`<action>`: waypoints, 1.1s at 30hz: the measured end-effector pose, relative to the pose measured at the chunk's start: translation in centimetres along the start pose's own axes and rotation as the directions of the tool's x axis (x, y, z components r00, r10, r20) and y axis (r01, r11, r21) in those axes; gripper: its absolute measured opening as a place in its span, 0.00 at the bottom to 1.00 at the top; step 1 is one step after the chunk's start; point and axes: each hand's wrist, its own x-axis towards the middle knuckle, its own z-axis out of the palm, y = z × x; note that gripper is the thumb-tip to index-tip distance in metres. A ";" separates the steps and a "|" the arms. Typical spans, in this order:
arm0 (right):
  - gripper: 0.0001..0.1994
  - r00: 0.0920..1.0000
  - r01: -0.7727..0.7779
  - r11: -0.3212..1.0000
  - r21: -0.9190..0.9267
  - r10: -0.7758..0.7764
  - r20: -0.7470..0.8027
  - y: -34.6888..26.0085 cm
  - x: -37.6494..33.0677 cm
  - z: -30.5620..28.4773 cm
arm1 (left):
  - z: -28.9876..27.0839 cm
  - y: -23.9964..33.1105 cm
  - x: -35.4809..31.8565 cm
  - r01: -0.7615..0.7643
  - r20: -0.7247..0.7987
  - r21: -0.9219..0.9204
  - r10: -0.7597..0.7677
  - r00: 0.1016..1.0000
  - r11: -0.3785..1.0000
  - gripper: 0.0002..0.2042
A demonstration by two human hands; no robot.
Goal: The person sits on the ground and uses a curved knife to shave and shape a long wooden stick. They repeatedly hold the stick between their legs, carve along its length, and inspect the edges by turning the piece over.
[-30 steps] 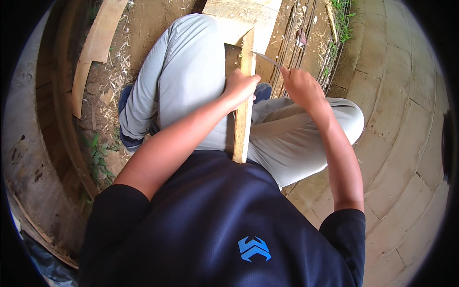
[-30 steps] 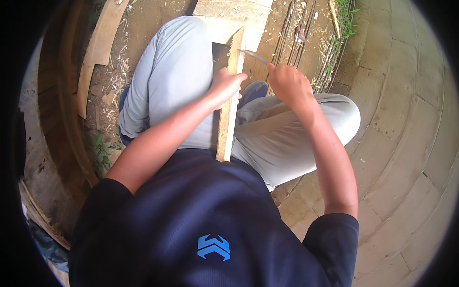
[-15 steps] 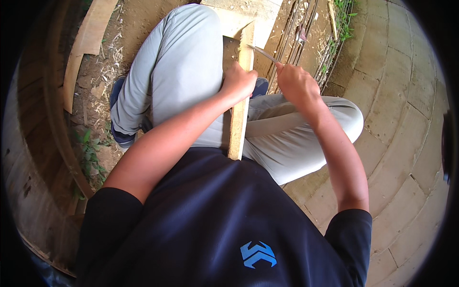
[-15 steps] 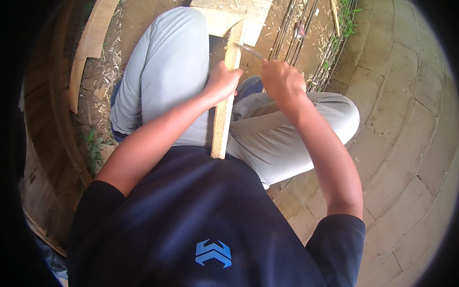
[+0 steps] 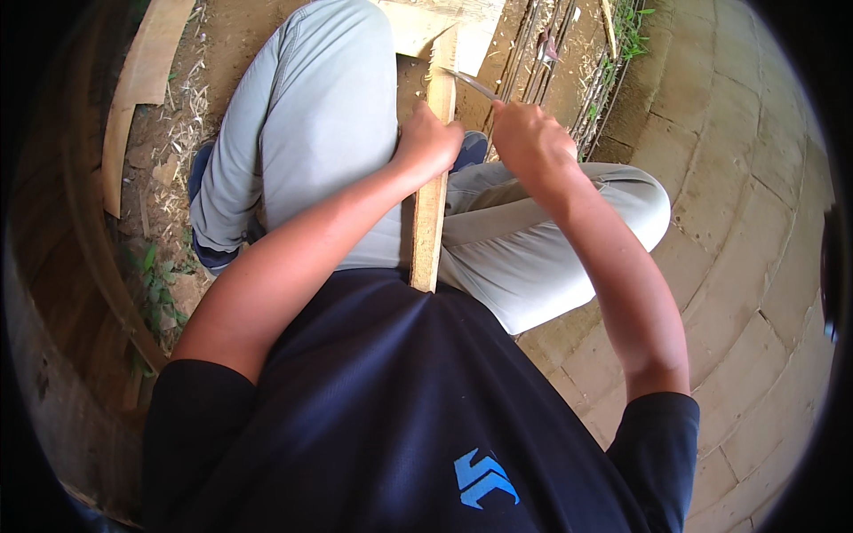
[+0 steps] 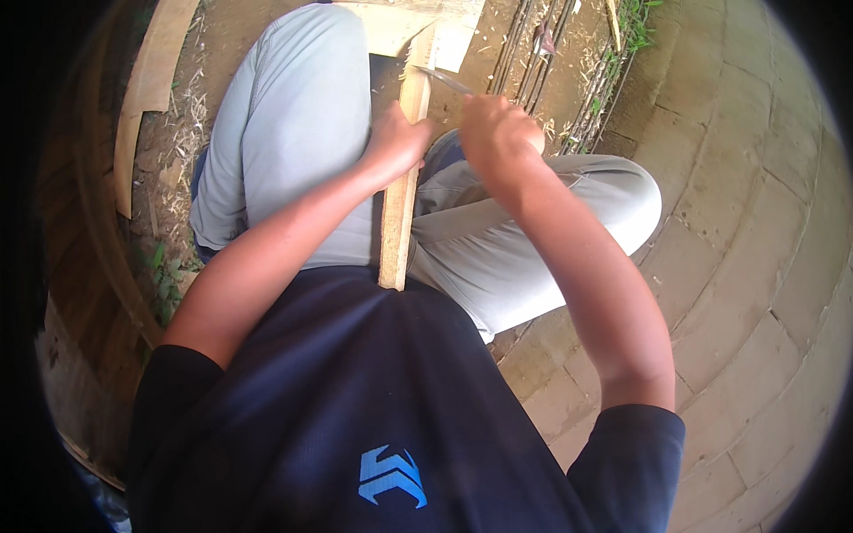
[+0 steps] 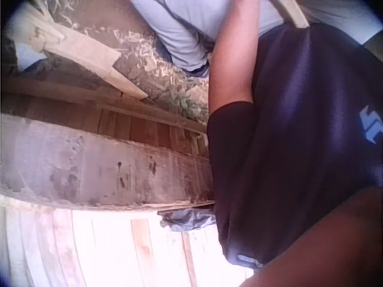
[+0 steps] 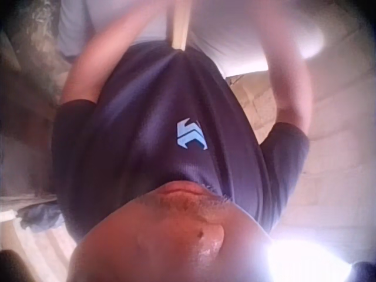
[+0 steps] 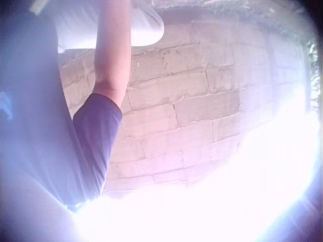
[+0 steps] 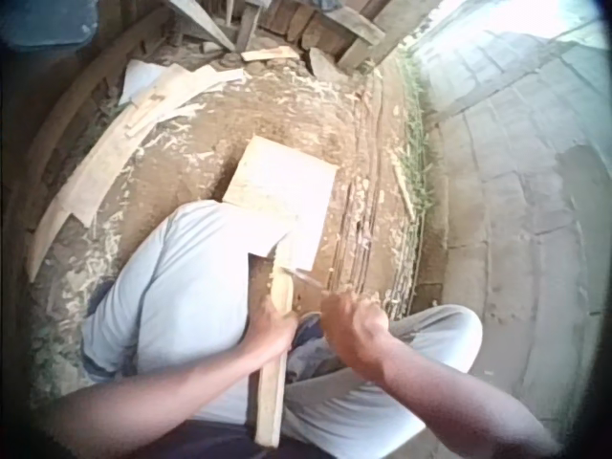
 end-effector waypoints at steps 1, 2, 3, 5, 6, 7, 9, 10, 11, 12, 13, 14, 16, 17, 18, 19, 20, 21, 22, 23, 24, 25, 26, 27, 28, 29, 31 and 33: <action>0.22 1.000 0.004 1.000 -0.029 -0.004 -0.011 -0.2 -0.2 0.1 | 0.1 -0.3 0.2 -0.006 -0.006 0.020 0.006 1.000 1.000 0.23; 0.22 1.000 0.007 0.998 -0.058 -0.009 -0.021 -0.3 -0.4 0.3 | 0.2 -0.5 0.3 -0.011 -0.011 0.041 0.011 1.000 0.999 0.23; 0.22 0.999 0.014 0.996 -0.086 -0.017 -0.033 -0.6 -0.5 0.4 | 0.2 -0.8 0.6 -0.016 -0.021 0.063 0.017 1.000 0.998 0.23; 0.21 0.999 -0.034 0.999 -0.023 0.034 -0.021 -1.0 -0.4 0.4 | 0.3 -1.4 1.3 -0.031 -0.033 0.100 0.035 0.999 0.995 0.23; 0.21 0.998 -0.066 0.998 0.012 0.066 -0.015 -1.2 -0.4 0.3 | 0.3 -1.0 1.1 -0.043 -0.032 0.122 0.047 0.998 0.992 0.22; 0.22 0.996 -0.073 0.997 0.021 0.075 -0.057 -1.5 -0.4 0.8 | 0.2 -0.7 0.9 -0.024 -0.012 0.113 0.026 1.000 0.993 0.22; 0.26 0.985 -0.082 0.996 0.038 0.087 -0.148 -2.0 -0.1 2.4 | -0.1 0.2 0.3 0.010 0.022 0.093 -0.012 1.000 0.996 0.21; 0.26 0.988 -0.061 0.996 0.066 0.070 -0.137 -1.7 0.0 2.6 | -0.1 0.4 0.1 0.014 0.008 0.046 -0.014 1.000 0.999 0.20; 0.26 0.991 -0.040 0.995 0.093 0.052 -0.127 -1.2 0.1 2.7 | 0.0 0.4 -0.2 0.017 -0.006 -0.002 -0.017 1.000 1.000 0.19; 0.27 0.992 -0.019 0.992 0.121 0.034 -0.124 -0.7 0.2 2.5 | 0.0 0.6 -0.3 0.012 -0.022 -0.051 -0.013 1.000 0.999 0.18; 0.27 0.994 -0.005 0.992 0.125 0.019 -0.112 -0.2 0.2 2.3 | 0.0 0.7 -0.5 0.033 -0.031 -0.050 -0.034 0.999 0.998 0.17; 0.27 0.995 0.010 0.992 0.128 0.003 -0.100 0.3 0.1 2.0 | 0.0 0.8 -0.7 0.053 -0.041 -0.051 -0.055 0.998 0.997 0.17; 0.27 0.997 0.025 0.991 0.135 -0.015 -0.077 0.8 0.0 1.3 | 0.1 0.7 -0.7 0.070 -0.031 -0.042 -0.071 0.997 0.997 0.16; 0.27 0.998 0.022 0.990 0.142 -0.013 -0.069 0.9 -0.1 0.8 | 0.1 0.7 -0.6 0.054 -0.029 -0.033 -0.055 0.998 0.998 0.15; 0.27 0.999 0.020 0.988 0.151 -0.012 -0.053 0.9 -0.3 0.6 | 0.1 0.5 -0.5 0.046 -0.026 -0.022 -0.047 0.999 0.999 0.15; 0.27 0.999 0.029 0.988 0.150 -0.021 -0.049 0.7 -0.5 0.3 | 0.0 0.4 -0.3 0.027 -0.012 -0.041 -0.027 1.000 0.999 0.19; 0.27 0.999 0.037 0.988 0.149 -0.031 -0.044 0.6 -0.9 -0.3 | 0.0 0.3 0.0 0.023 -0.022 -0.048 -0.024 0.999 0.999 0.19; 0.26 0.999 0.041 0.988 0.148 -0.036 -0.033 0.6 -1.1 -0.4 | 0.0 0.4 -0.2 0.025 -0.026 -0.056 -0.027 0.999 0.998 0.19; 0.26 0.998 0.049 0.988 0.150 -0.043 -0.041 0.6 -1.0 -0.3 | 0.0 0.4 -0.3 0.028 -0.029 -0.063 -0.030 0.999 0.998 0.19; 0.26 0.998 0.056 0.987 0.152 -0.049 -0.048 0.7 -0.8 -0.1 | 0.0 0.5 -0.3 0.023 -0.017 -0.068 -0.024 1.000 0.997 0.18; 0.26 0.997 0.065 0.986 0.153 -0.058 -0.053 0.7 -0.7 0.2 | -0.2 0.5 -0.3 0.022 -0.007 -0.073 -0.022 1.000 0.997 0.18; 0.26 0.997 0.063 0.989 0.131 -0.057 -0.054 0.8 -0.6 0.4 | -0.3 0.4 -0.3 0.020 0.004 -0.079 -0.020 1.000 0.997 0.17; 0.25 0.997 0.061 0.992 0.108 -0.055 -0.055 1.0 -0.5 0.6 | -0.3 0.4 -0.4 0.017 0.002 -0.076 -0.017 1.000 0.997 0.17; 0.24 0.997 0.059 0.995 0.085 -0.055 -0.058 1.1 -0.4 0.7 | -0.3 0.5 -0.5 0.013 -0.001 -0.073 -0.013 1.000 0.997 0.17; 0.24 0.997 0.049 0.994 0.095 -0.043 -0.061 1.0 -0.4 0.6 | -0.3 0.7 -0.5 0.009 -0.003 -0.070 -0.009 1.000 0.997 0.16; 0.24 0.997 0.038 0.994 0.105 -0.031 -0.064 1.0 -0.5 0.5 | -0.4 0.7 -0.5 0.011 0.002 -0.068 -0.010 1.000 0.998 0.16; 0.25 0.997 0.039 0.995 0.092 -0.032 -0.075 1.2 -0.4 0.6 | -0.5 1.1 -0.8 0.014 0.016 -0.064 -0.013 1.000 0.998 0.16; 0.25 0.994 0.068 0.997 0.048 -0.064 -0.089 1.2 -0.3 1.0 | -0.2 0.8 -0.6 0.012 -0.002 -0.062 -0.012 1.000 0.998 0.16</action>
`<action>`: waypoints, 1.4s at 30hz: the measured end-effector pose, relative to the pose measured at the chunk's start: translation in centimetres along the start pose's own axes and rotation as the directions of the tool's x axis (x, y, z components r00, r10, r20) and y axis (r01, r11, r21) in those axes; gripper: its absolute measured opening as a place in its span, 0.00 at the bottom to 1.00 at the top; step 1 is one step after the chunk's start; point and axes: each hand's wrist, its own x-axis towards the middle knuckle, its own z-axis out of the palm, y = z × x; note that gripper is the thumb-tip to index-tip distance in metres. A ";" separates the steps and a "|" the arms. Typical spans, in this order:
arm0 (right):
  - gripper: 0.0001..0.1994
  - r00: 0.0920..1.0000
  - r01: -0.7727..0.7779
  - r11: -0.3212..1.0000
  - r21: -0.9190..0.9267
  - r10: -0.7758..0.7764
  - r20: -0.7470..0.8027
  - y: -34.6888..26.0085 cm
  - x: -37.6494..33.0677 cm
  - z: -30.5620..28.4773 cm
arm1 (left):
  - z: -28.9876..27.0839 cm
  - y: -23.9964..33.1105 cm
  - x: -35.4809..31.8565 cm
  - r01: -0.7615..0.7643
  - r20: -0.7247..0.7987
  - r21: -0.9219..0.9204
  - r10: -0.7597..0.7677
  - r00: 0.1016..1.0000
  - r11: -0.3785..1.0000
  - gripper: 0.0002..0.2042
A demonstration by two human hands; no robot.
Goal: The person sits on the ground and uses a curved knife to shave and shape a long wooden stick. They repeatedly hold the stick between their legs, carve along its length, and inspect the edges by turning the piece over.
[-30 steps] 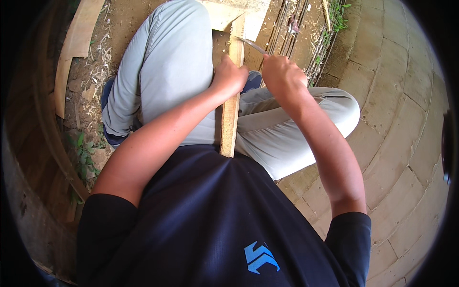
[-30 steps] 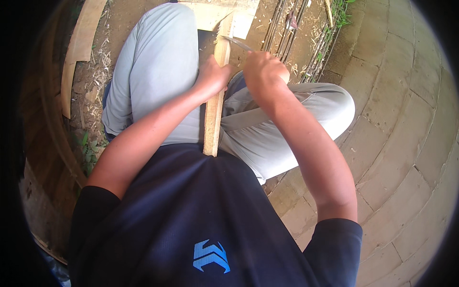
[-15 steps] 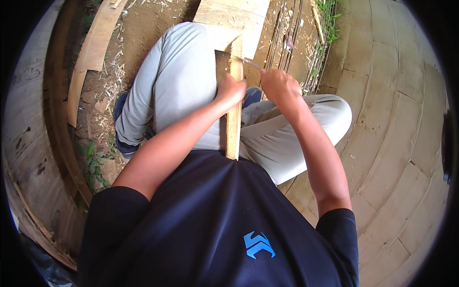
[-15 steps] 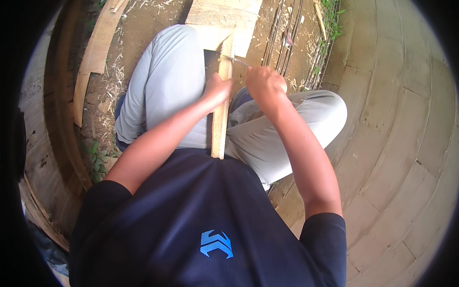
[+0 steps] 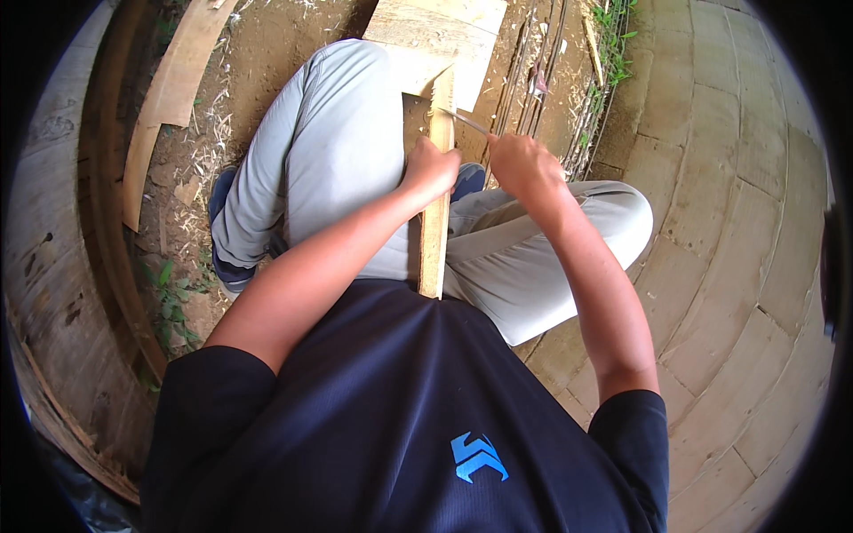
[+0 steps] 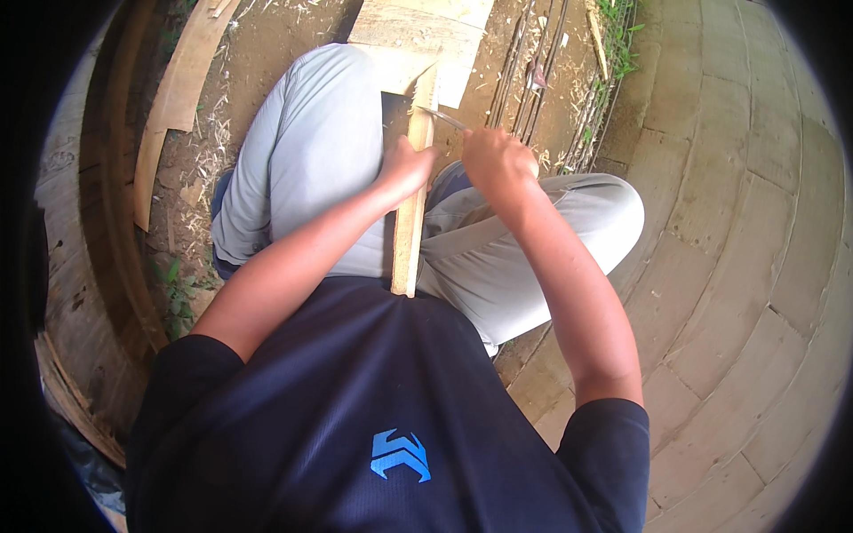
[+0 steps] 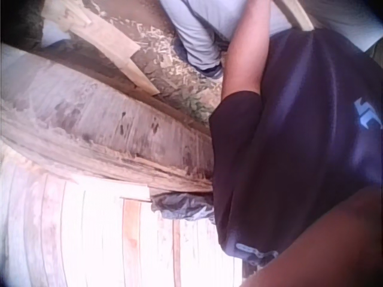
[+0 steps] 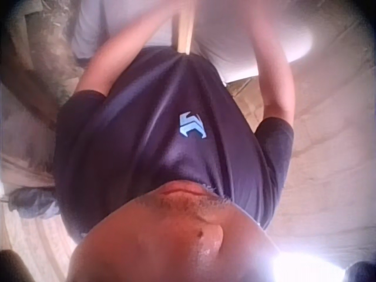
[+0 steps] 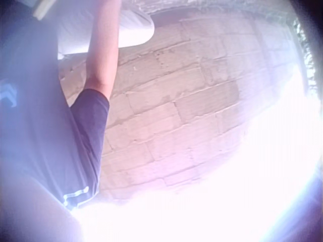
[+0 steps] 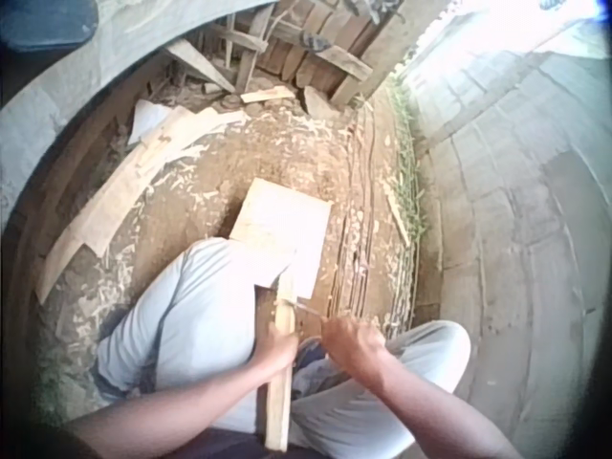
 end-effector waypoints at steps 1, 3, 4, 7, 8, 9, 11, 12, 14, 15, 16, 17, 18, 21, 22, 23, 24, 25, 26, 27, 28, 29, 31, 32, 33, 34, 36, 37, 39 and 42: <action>0.25 1.000 0.002 1.000 -0.006 -0.002 0.002 -0.2 -0.1 -0.1 | 0.1 -0.2 0.2 0.000 -0.010 0.002 0.000 1.000 1.000 0.17; 0.25 1.000 0.004 1.000 -0.015 -0.004 0.016 -0.6 -0.5 -0.4 | 0.3 -0.5 0.5 -0.009 -0.026 0.016 0.009 1.000 1.000 0.18; 0.25 1.000 -0.002 1.000 -0.006 0.002 0.024 -0.6 -0.4 -0.2 | 0.4 -0.7 0.4 -0.009 -0.033 0.024 0.010 0.999 1.000 0.19; 0.26 1.000 -0.007 1.000 0.010 0.007 0.011 -0.8 -0.1 0.5 | 0.2 -0.4 0.3 0.028 0.013 0.042 -0.028 1.000 0.999 0.21; 0.25 1.000 -0.001 1.000 0.008 0.002 -0.015 -0.9 -0.3 1.0 | 0.3 -1.0 0.6 -0.004 -0.009 0.090 0.005 1.000 0.996 0.22; 0.25 0.999 0.005 1.000 0.004 -0.005 -0.038 -1.1 -0.5 1.4 | 0.5 -1.9 1.0 -0.032 -0.028 0.137 0.036 0.999 0.990 0.23; 0.25 1.000 -0.019 0.999 0.031 0.020 -0.019 -1.5 -0.3 1.2 | 0.8 -3.5 2.2 -0.073 -0.083 0.208 0.092 0.992 0.975 0.21; 0.25 0.999 -0.037 0.998 0.048 0.037 -0.007 -1.5 -0.3 1.4 | 1.1 -3.6 2.5 -0.087 -0.115 0.235 0.117 0.987 0.968 0.20; 0.25 0.998 -0.056 0.997 0.053 0.057 -0.029 -1.8 0.1 2.4 | 1.2 -4.3 2.5 -0.084 -0.108 0.241 0.113 0.988 0.967 0.20; 0.25 0.997 -0.066 0.996 0.058 0.069 -0.041 -1.9 0.2 3.0 | 0.9 -3.6 2.2 -0.068 -0.069 0.222 0.085 0.994 0.973 0.22; 0.25 0.995 -0.089 0.994 0.066 0.092 -0.046 -2.2 0.0 3.1 | 0.5 -2.7 1.9 -0.057 -0.033 0.203 0.065 0.997 0.977 0.23; 0.25 0.992 -0.112 0.991 0.074 0.116 -0.050 -2.6 -0.2 3.1 | 0.3 -1.9 1.3 -0.022 -0.009 0.169 0.023 1.000 0.985 0.23; 0.25 0.988 -0.132 0.988 0.084 0.138 -0.071 -2.8 -0.1 2.6 | 0.1 -0.7 0.7 0.000 0.011 0.135 -0.002 1.000 0.991 0.22; 0.25 0.993 -0.055 0.992 0.116 0.066 -0.093 -1.5 0.4 2.7 | 0.0 0.3 -0.3 0.043 -0.018 0.072 -0.041 0.999 0.996 0.18; 0.25 0.996 -0.036 0.993 0.109 0.044 -0.072 -1.3 0.4 2.2 | 0.0 0.3 -0.4 0.048 -0.043 0.053 -0.046 0.998 0.997 0.17; 0.25 0.998 -0.015 0.995 0.100 0.020 -0.051 -1.1 0.1 1.7 | 0.0 0.3 -0.5 0.045 -0.029 0.051 -0.043 0.999 0.998 0.16; 0.25 1.000 0.010 0.996 0.091 -0.008 -0.026 -1.1 -0.1 1.3 | -0.1 0.1 -0.5 0.047 -0.019 0.047 -0.046 0.999 0.998 0.16; 0.25 1.000 0.006 0.996 0.085 -0.004 -0.018 -1.2 -0.1 1.1 | -0.1 -0.1 -0.4 0.049 -0.009 0.042 -0.048 0.999 0.998 0.16; 0.25 1.000 0.001 0.997 0.079 0.000 -0.009 -1.3 -0.1 1.0 | 0.1 -0.2 -0.2 0.033 -0.013 0.055 -0.032 0.999 0.998 0.14; 0.25 1.000 -0.003 0.997 0.074 0.002 0.007 -1.5 -0.2 1.0 | 0.1 -0.4 -0.2 0.033 -0.019 0.046 -0.032 0.999 0.998 0.14; 0.24 0.999 -0.018 0.997 0.069 0.016 0.029 -1.6 -0.3 0.7 | 0.2 -0.5 -0.1 0.033 -0.024 0.036 -0.032 0.999 0.999 0.14; 0.22 0.998 -0.034 0.997 0.063 0.031 0.051 -1.5 -0.4 0.2 | 0.3 -0.6 0.0 0.034 -0.029 0.027 -0.033 0.999 0.999 0.14; 0.21 0.995 -0.061 0.996 0.069 0.055 0.082 -1.3 -1.0 -0.5 | 0.2 -0.7 0.0 0.037 -0.026 0.033 -0.036 0.999 0.999 0.13; 0.22 0.995 -0.069 0.994 0.081 0.062 0.083 -1.2 -1.4 -0.9 | 0.1 -0.8 0.1 0.034 -0.027 0.028 -0.033 0.999 0.999 0.13; 0.22 0.994 -0.083 0.992 0.092 0.075 0.085 -0.9 -1.7 -1.1 | 0.1 -0.7 0.0 0.030 -0.022 0.023 -0.030 0.999 0.999 0.13; 0.22 0.993 -0.076 0.993 0.089 0.068 0.094 -0.5 -1.6 -0.9 | 0.1 -0.6 -0.1 0.023 -0.024 0.038 -0.022 0.999 0.999 0.13; 0.22 0.992 -0.060 0.995 0.082 0.050 0.112 0.1 -1.1 -0.3 | -0.2 -0.3 -0.3 0.010 -0.031 0.068 -0.008 0.999 0.998 0.13; 0.23 0.993 -0.054 0.995 0.085 0.045 0.108 0.3 -1.1 -0.3 | -0.2 -0.3 -0.3 0.020 -0.010 0.066 -0.020 1.000 0.998 0.12; 0.23 0.995 -0.041 0.995 0.090 0.032 0.098 0.3 -1.5 -0.9 | -0.3 -0.3 -0.2 0.041 0.029 0.061 -0.042 0.999 0.997 0.12; 0.23 0.996 -0.043 0.996 0.078 0.036 0.082 0.2 -1.6 -1.7 | -0.5 -0.3 -0.2 0.058 0.094 0.025 -0.060 0.994 0.998 0.12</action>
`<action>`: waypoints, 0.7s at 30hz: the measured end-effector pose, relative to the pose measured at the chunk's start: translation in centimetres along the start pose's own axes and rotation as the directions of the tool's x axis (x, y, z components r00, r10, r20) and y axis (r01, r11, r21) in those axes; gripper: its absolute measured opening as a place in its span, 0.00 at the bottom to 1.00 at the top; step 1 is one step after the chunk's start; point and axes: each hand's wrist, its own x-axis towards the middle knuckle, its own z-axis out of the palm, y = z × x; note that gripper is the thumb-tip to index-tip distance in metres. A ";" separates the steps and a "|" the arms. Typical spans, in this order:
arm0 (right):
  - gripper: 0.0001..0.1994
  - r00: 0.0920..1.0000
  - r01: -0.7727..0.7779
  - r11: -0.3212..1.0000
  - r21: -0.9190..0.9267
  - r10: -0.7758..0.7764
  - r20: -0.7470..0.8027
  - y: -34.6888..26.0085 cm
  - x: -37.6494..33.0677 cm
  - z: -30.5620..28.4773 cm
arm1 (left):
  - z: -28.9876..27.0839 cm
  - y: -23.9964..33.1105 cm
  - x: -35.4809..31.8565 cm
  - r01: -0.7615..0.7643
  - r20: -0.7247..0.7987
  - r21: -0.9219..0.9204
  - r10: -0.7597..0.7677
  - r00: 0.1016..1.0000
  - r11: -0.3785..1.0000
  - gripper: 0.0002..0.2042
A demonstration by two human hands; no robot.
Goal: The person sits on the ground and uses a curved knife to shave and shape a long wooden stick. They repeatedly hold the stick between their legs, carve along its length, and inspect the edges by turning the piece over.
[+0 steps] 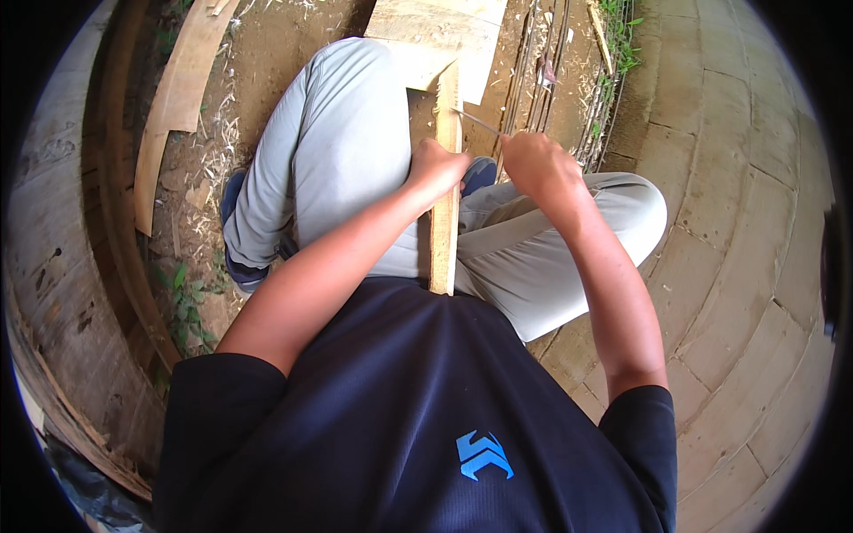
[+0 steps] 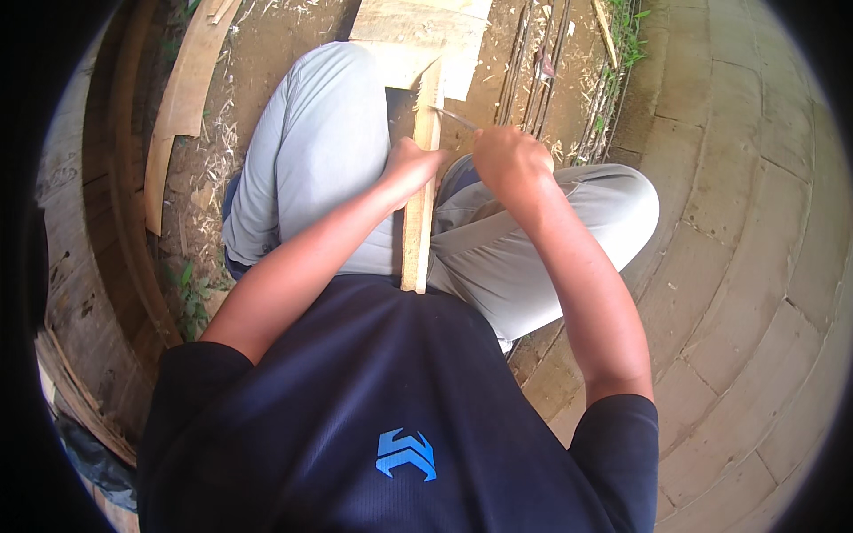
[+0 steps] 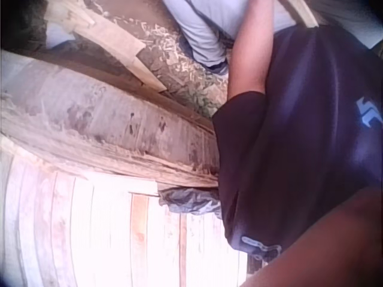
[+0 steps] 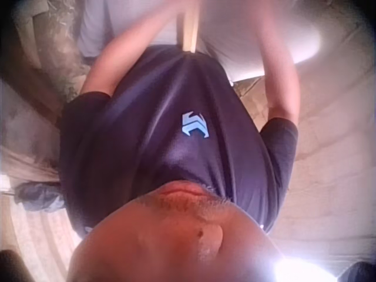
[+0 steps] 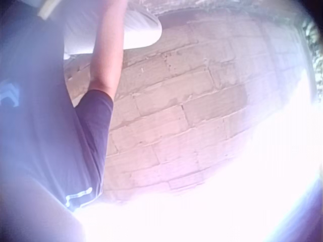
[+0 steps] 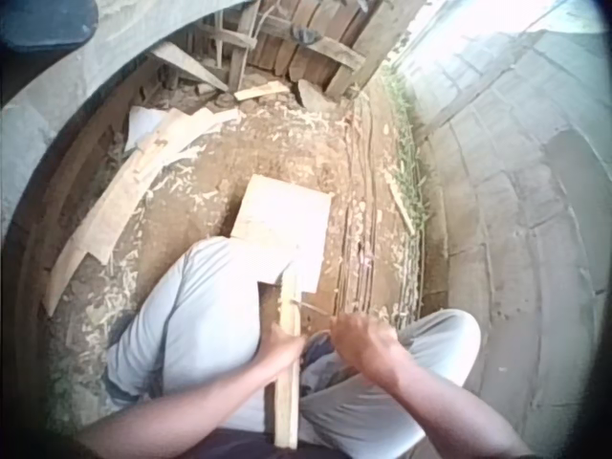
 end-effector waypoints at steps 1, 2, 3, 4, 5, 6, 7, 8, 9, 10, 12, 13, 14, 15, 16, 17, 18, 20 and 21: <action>0.23 1.000 -0.001 1.000 -0.015 0.001 0.001 -0.1 0.0 -0.2 | 0.0 0.1 -0.2 0.021 0.005 -0.040 -0.020 1.000 0.999 0.12; 0.23 1.000 -0.002 1.000 -0.030 0.002 0.002 -0.2 0.0 -0.4 | 0.2 0.2 -0.5 0.041 0.012 -0.081 -0.041 0.999 0.996 0.11; 0.23 1.000 -0.003 0.999 -0.042 0.003 0.006 -0.3 0.1 -0.3 | 0.2 0.5 -0.8 0.066 0.019 -0.119 -0.064 0.998 0.991 0.11; 0.23 1.000 0.004 0.999 -0.040 -0.004 0.008 -0.2 0.4 -0.1 | 0.3 0.8 -1.1 0.059 -0.009 -0.096 -0.060 0.998 0.994 0.11; 0.24 1.000 0.011 0.999 -0.036 -0.011 0.011 0.1 0.7 0.1 | 0.4 1.1 -1.3 0.052 -0.037 -0.072 -0.055 0.998 0.996 0.10; 0.24 1.000 0.019 0.999 -0.035 -0.018 0.018 0.1 0.9 0.5 | 0.5 1.0 -1.4 0.052 -0.065 -0.051 -0.055 0.996 0.997 0.10; 0.24 1.000 0.023 0.999 -0.035 -0.023 0.014 0.1 0.9 0.6 | 0.6 0.7 -1.2 0.036 -0.073 -0.029 -0.038 0.997 0.999 0.09; 0.24 1.000 0.027 0.999 -0.035 -0.026 0.010 0.0 0.9 0.5 | 0.6 0.5 -0.8 0.020 -0.080 -0.007 -0.021 0.997 1.000 0.08; 0.24 1.000 0.028 0.999 -0.034 -0.027 0.008 0.0 0.8 0.6 | 0.7 0.3 -0.6 0.006 -0.084 0.017 -0.004 0.996 1.000 0.07; 0.24 0.999 0.041 0.999 -0.035 -0.041 0.014 0.0 0.9 1.0 | 0.7 0.1 -0.4 0.002 -0.091 0.031 0.001 0.996 1.000 0.08; 0.24 0.998 0.063 0.997 -0.033 -0.062 0.027 0.1 1.1 1.7 | 0.8 -0.3 -0.1 -0.006 -0.100 0.063 0.012 0.995 0.998 0.08; 0.24 0.999 0.051 0.998 -0.026 -0.050 0.018 0.0 1.1 2.0 | 0.9 -0.4 -0.1 -0.007 -0.102 0.069 0.014 0.995 0.998 0.08; 0.24 0.999 0.038 0.999 -0.019 -0.037 0.009 -0.2 1.0 2.3 | 0.9 -0.5 0.0 -0.007 -0.103 0.076 0.015 0.995 0.997 0.08; 0.24 1.000 0.026 1.000 -0.015 -0.026 -0.002 -0.4 1.0 2.5 | 0.9 -0.4 0.0 -0.010 -0.107 0.080 0.018 0.994 0.997 0.08; 0.23 0.999 0.033 0.999 -0.017 -0.033 -0.003 -0.6 0.9 2.4 | 0.8 -0.4 0.0 -0.005 -0.110 0.085 0.014 0.994 0.996 0.08; 0.23 0.999 0.040 0.999 -0.019 -0.040 -0.003 -0.8 0.8 2.2 | 0.7 -0.4 0.0 0.002 -0.105 0.089 0.007 0.994 0.996 0.08; 0.23 0.999 0.045 0.999 -0.019 -0.045 -0.008 -0.8 0.6 2.1 | 0.7 -0.3 0.0 0.005 -0.099 0.096 0.005 0.995 0.995 0.08; 0.23 0.996 0.089 0.994 -0.064 -0.090 -0.018 -0.7 0.7 2.4 | 0.7 0.0 -0.1 0.007 -0.084 0.078 0.000 0.997 0.997 0.08; 0.22 0.993 0.114 0.990 -0.086 -0.117 -0.035 -0.7 0.8 2.1 | 0.8 0.0 0.0 0.005 -0.096 0.080 0.003 0.995 0.997 0.08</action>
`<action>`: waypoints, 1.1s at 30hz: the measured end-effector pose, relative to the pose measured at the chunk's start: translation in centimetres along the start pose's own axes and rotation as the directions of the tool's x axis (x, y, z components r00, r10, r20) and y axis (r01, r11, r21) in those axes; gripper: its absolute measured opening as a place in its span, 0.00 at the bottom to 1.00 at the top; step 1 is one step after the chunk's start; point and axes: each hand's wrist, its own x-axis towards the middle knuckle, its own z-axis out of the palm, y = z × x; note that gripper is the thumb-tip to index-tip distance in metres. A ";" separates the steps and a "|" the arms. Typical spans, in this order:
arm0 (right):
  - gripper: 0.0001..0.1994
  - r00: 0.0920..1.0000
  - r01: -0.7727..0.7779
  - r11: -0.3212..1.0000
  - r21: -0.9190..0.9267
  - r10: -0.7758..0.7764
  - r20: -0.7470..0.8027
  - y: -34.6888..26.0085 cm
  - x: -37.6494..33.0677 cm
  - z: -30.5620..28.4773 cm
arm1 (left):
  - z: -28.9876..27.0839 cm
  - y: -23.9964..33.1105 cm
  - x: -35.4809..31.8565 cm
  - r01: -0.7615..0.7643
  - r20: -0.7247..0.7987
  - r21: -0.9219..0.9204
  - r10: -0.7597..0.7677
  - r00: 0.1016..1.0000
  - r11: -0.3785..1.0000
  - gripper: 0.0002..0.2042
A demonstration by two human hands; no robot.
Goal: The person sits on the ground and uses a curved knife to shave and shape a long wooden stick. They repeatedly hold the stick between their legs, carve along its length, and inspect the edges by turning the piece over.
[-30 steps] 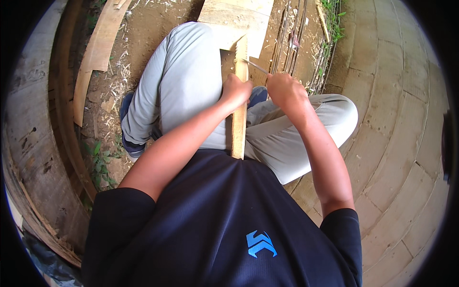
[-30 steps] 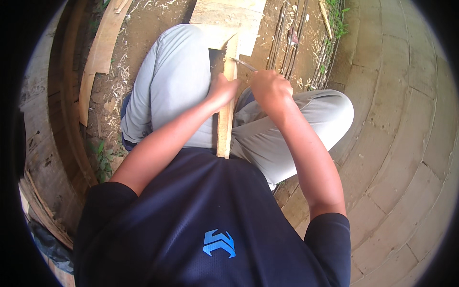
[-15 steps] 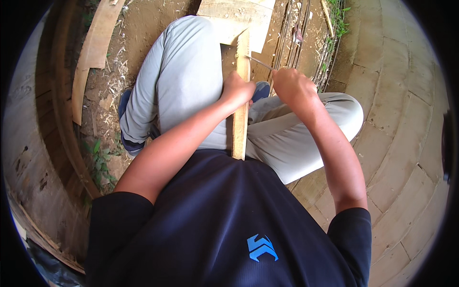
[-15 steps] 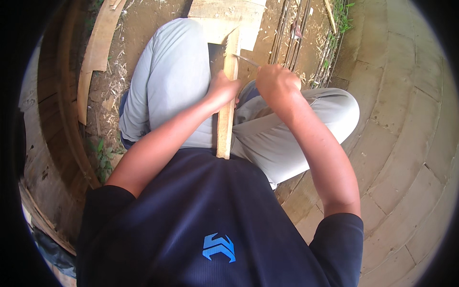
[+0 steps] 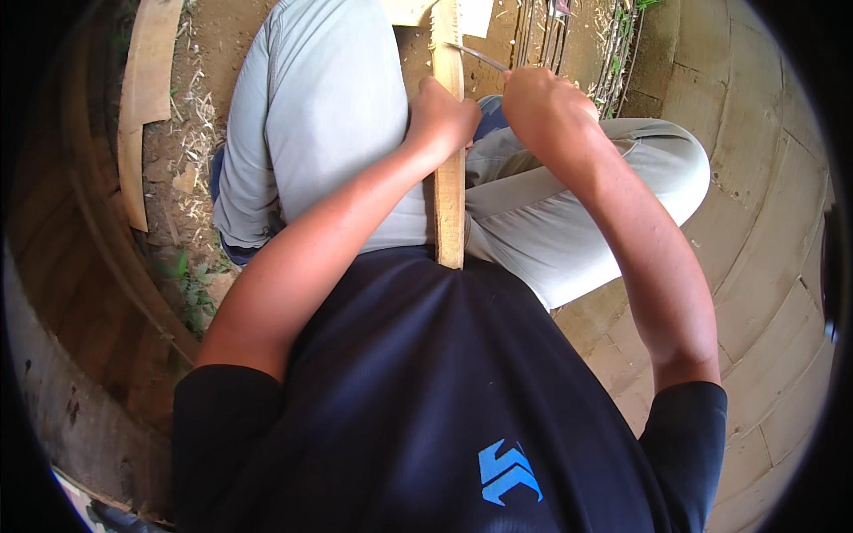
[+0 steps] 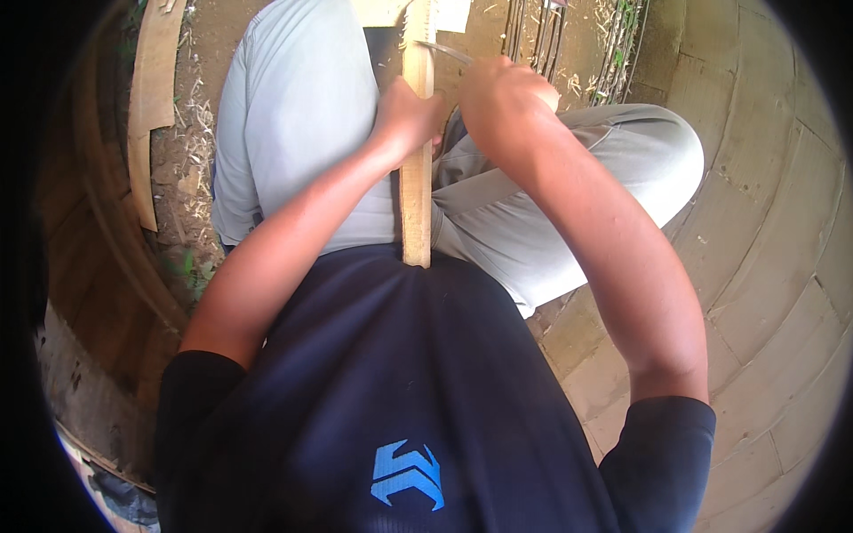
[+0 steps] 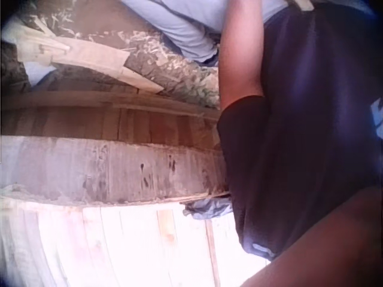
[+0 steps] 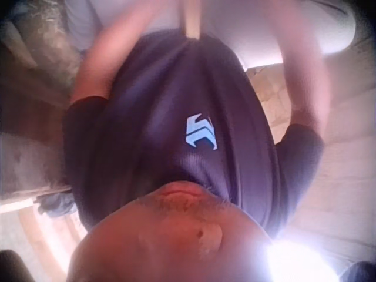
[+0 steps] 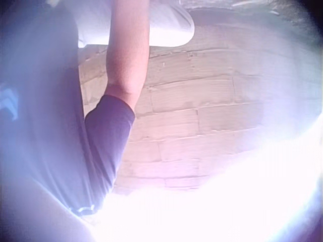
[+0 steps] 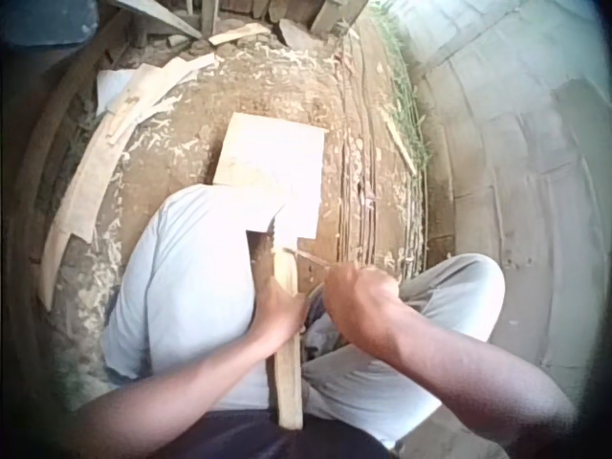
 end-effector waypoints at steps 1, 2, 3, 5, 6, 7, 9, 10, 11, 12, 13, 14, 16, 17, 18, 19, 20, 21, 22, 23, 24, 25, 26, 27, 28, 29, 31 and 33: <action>0.16 0.998 -0.047 0.999 0.014 0.047 0.039 -0.4 -0.2 -0.3 | 0.1 0.0 0.0 -0.003 -0.013 0.002 0.003 1.000 1.000 0.08; 0.11 0.993 -0.094 0.995 0.028 0.092 0.079 -1.1 -0.4 -0.5 | 0.1 -0.1 -0.1 -0.006 -0.027 0.005 0.006 1.000 1.000 0.08; 0.09 0.984 -0.143 0.989 0.038 0.139 0.108 -1.6 -0.6 -1.0 | 0.1 -0.1 0.1 -0.017 -0.008 -0.003 0.017 1.000 1.000 0.09; 0.09 0.972 -0.221 0.972 0.079 0.213 0.097 -2.4 -0.4 -0.5 | -0.1 -0.1 0.2 -0.040 0.028 -0.019 0.040 0.999 0.999 0.14; 0.09 0.963 -0.264 0.959 0.100 0.255 0.089 -2.4 -0.3 0.2 | 0.0 0.2 0.0 -0.029 0.044 -0.038 0.031 0.999 0.999 0.13; 0.22 0.968 -0.249 0.966 0.069 0.249 0.016 -2.1 -0.1 1.0 | -0.2 0.6 -0.3 -0.019 0.055 -0.055 0.022 0.998 0.998 0.11; 0.18 0.987 -0.158 0.983 0.093 0.159 -0.005 -0.4 -0.2 1.6 | -0.2 1.1 -0.8 -0.002 0.036 -0.049 0.004 0.999 0.999 0.08; 0.17 0.994 -0.107 0.990 0.096 0.109 -0.021 0.4 0.0 1.2 | 0.0 0.8 -0.7 0.009 0.003 -0.033 -0.009 1.000 0.999 0.08; 0.19 0.994 -0.109 0.988 0.112 0.112 -0.018 0.9 -0.1 0.8 | 0.0 0.5 -0.5 0.041 0.005 -0.038 -0.041 0.999 0.998 0.08; 0.21 0.994 -0.111 0.986 0.123 0.112 -0.004 1.3 -0.5 0.7 | 0.0 0.5 -0.7 0.042 0.020 -0.044 -0.041 0.999 0.998 0.08; 0.23 0.994 -0.112 0.985 0.133 0.112 0.009 1.5 -0.9 0.5 | -0.1 0.5 -0.8 0.044 0.034 -0.052 -0.042 0.999 0.998 0.09; 0.23 0.993 -0.119 0.983 0.143 0.121 -0.006 1.6 -1.2 0.0 | -0.3 0.7 -0.8 0.045 0.049 -0.059 -0.043 0.998 0.997 0.09; 0.23 0.989 -0.138 0.977 0.162 0.143 -0.021 1.8 -1.7 -0.3 | -0.5 0.8 -0.9 0.055 0.071 -0.071 -0.050 0.996 0.996 0.10; 0.23 0.991 -0.123 0.981 0.152 0.130 -0.037 1.9 -1.5 -0.3 | -0.5 0.6 -0.7 0.048 0.073 -0.104 -0.040 0.997 0.993 0.10; 0.23 0.992 -0.113 0.983 0.142 0.120 -0.045 2.1 -1.3 0.1 | -0.6 0.7 -1.0 0.048 0.080 -0.134 -0.038 0.996 0.990 0.11; 0.23 0.993 -0.103 0.986 0.131 0.110 -0.052 2.2 -1.2 0.4 | -0.7 0.8 -1.3 0.074 0.108 -0.157 -0.058 0.992 0.985 0.11; 0.24 0.992 -0.106 0.984 0.142 0.115 -0.059 2.3 -1.2 0.6 | -0.8 0.9 -1.6 0.101 0.137 -0.179 -0.077 0.988 0.979 0.12; 0.24 0.991 -0.104 0.983 0.154 0.115 -0.063 2.2 -1.2 0.8 | -1.0 1.0 -2.2 0.132 0.163 -0.200 -0.100 0.982 0.971 0.12; 0.24 0.991 -0.103 0.981 0.165 0.115 -0.066 2.1 -1.2 1.0 | -0.9 1.0 -3.0 0.141 0.150 -0.212 -0.111 0.982 0.967 0.13; 0.25 0.992 -0.099 0.983 0.152 0.110 -0.063 2.1 -1.3 1.1 | -0.6 1.0 -3.9 0.150 0.137 -0.223 -0.122 0.983 0.963 0.14; 0.25 0.993 -0.092 0.986 0.138 0.101 -0.059 1.9 -1.4 1.2 | -0.5 0.9 -4.4 0.160 0.122 -0.236 -0.134 0.983 0.959 0.16; 0.25 0.994 -0.084 0.989 0.124 0.091 -0.055 1.7 -1.5 1.3 | -0.4 0.5 -4.2 0.159 0.114 -0.214 -0.137 0.984 0.964 0.19; 0.26 0.994 -0.083 0.988 0.127 0.092 -0.061 1.6 -1.5 1.3 | -0.6 0.3 -4.1 0.149 0.118 -0.201 -0.127 0.985 0.968 0.19; 0.26 0.993 -0.087 0.988 0.129 0.096 -0.067 1.8 -1.5 1.3 | -0.6 0.3 -4.0 0.138 0.126 -0.187 -0.115 0.985 0.973 0.19; 0.26 0.992 -0.090 0.987 0.131 0.100 -0.073 1.8 -1.5 1.3 | -0.6 0.3 -3.9 0.126 0.134 -0.173 -0.104 0.986 0.977 0.20; 0.26 0.992 -0.089 0.991 0.104 0.097 -0.077 1.7 -1.5 1.2 | -0.6 0.3 -3.8 0.120 0.120 -0.162 -0.101 0.988 0.979 0.19; 0.26 0.992 -0.090 0.995 0.048 0.094 -0.081 1.5 -1.7 1.0 | -0.5 0.5 -4.1 0.109 0.097 -0.138 -0.096 0.991 0.984 0.19; 0.26 0.993 -0.063 0.997 0.039 0.067 -0.101 1.3 -1.5 1.8 | -0.4 0.6 -4.4 0.087 0.068 -0.102 -0.080 0.994 0.991 0.18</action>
